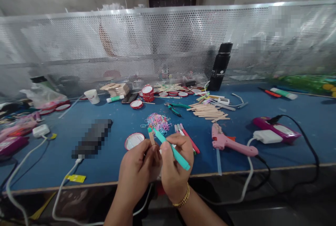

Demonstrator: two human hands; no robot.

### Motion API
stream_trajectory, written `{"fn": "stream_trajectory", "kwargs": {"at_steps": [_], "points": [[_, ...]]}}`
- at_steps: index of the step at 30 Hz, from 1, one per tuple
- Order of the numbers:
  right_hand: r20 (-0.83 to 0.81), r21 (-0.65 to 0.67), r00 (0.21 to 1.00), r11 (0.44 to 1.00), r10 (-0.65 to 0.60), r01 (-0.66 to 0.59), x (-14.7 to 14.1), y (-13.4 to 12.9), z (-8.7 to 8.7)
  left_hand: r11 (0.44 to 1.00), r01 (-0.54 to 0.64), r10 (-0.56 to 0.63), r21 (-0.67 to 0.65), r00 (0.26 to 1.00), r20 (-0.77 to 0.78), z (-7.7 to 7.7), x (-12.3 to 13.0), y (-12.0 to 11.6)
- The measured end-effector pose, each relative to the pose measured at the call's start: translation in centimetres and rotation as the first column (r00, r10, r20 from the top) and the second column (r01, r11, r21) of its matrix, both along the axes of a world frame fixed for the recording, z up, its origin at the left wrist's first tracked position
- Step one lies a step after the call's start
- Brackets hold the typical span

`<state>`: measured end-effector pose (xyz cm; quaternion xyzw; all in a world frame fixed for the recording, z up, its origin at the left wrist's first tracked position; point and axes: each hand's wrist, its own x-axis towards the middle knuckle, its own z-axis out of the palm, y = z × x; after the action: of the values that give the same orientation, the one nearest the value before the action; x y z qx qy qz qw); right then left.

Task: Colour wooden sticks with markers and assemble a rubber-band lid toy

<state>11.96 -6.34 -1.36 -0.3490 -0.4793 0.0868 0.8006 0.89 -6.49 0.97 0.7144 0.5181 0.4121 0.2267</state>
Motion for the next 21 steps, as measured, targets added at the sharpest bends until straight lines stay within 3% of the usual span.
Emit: {"fn": "stream_trajectory", "kwargs": {"at_steps": [21], "points": [[0.012, -0.008, 1.000, 1.000, 0.003, -0.003, 0.02, -0.05, 0.19, 1.000, 0.002, -0.002, 0.013, 1.000, 0.000, 0.06, 0.07, 0.00]]}}
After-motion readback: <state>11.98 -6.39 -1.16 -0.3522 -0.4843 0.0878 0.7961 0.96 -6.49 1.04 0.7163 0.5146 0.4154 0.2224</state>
